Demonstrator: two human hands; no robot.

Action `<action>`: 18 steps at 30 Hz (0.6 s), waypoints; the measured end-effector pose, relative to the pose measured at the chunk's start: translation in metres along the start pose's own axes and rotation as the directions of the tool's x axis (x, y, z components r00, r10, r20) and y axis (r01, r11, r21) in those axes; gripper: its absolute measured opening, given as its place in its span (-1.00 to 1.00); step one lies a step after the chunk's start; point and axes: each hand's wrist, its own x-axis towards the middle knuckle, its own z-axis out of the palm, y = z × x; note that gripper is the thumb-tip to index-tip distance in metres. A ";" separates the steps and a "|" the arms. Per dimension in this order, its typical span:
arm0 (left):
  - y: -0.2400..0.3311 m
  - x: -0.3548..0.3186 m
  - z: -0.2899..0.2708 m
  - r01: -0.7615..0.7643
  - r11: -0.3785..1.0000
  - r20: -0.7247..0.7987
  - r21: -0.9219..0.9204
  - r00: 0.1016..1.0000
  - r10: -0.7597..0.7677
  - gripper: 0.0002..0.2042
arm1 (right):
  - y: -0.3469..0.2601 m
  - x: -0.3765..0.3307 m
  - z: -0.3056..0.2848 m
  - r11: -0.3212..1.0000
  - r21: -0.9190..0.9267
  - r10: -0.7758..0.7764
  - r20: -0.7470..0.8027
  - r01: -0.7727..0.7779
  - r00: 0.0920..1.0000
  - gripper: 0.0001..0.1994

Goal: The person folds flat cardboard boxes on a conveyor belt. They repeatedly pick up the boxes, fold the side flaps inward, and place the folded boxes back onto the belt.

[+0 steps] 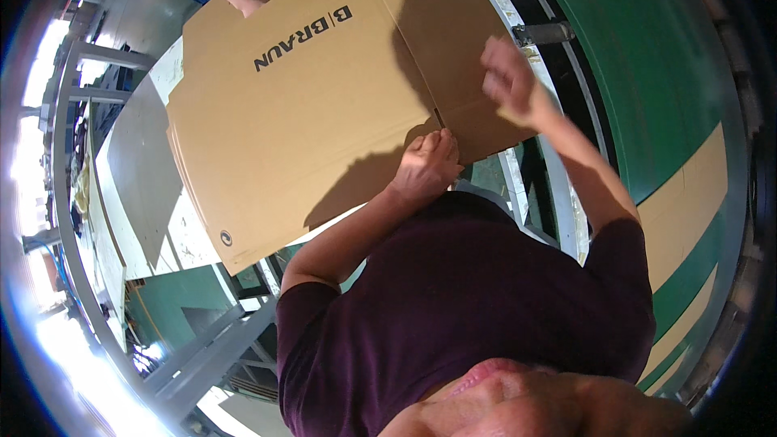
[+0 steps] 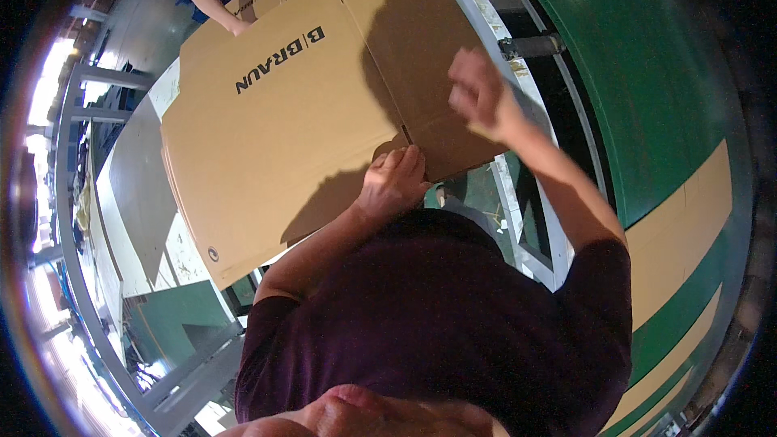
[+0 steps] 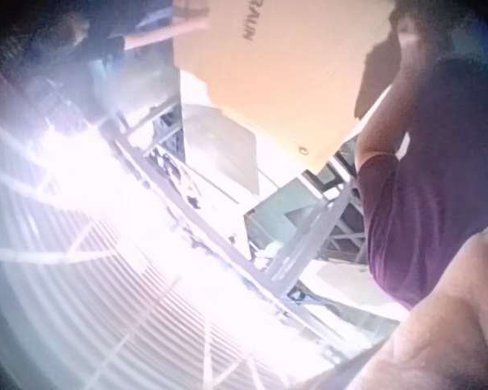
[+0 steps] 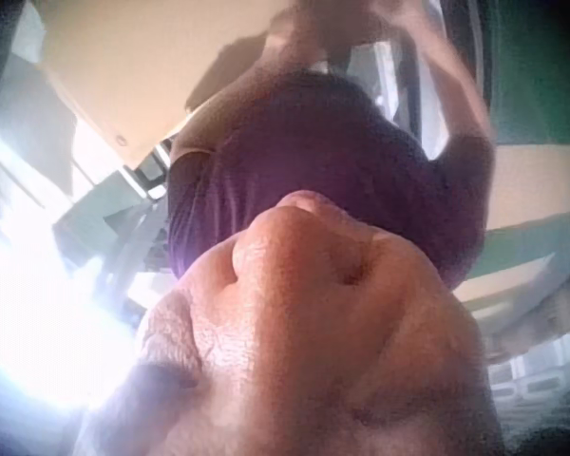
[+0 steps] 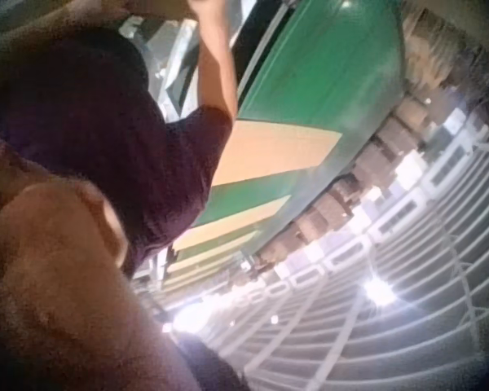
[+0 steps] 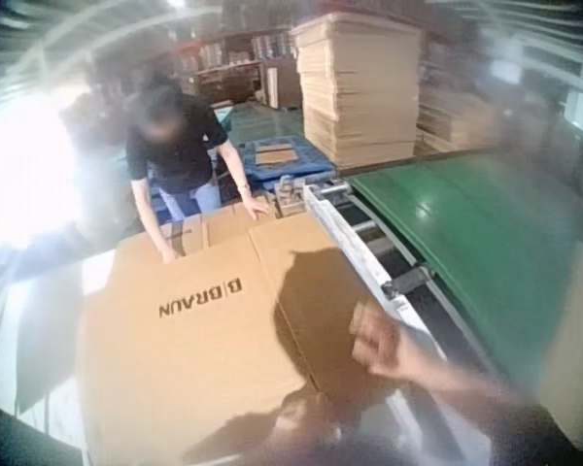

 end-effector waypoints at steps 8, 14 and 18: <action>-0.029 0.012 0.009 -0.131 0.929 0.011 -0.346 0.990 0.143 -0.76 | 0.091 0.141 0.014 0.437 0.198 0.883 0.089 -0.877 0.460 -0.59; -0.024 0.017 0.027 -0.085 0.938 0.055 -0.337 0.992 0.110 -0.80 | 0.108 0.146 0.028 0.313 0.460 0.889 0.166 -0.831 0.427 -0.45; -0.020 0.011 0.030 -0.073 0.942 0.178 -0.329 0.974 0.138 -0.77 | 0.073 0.146 0.047 0.300 -0.256 0.847 -0.371 -0.919 0.380 -0.43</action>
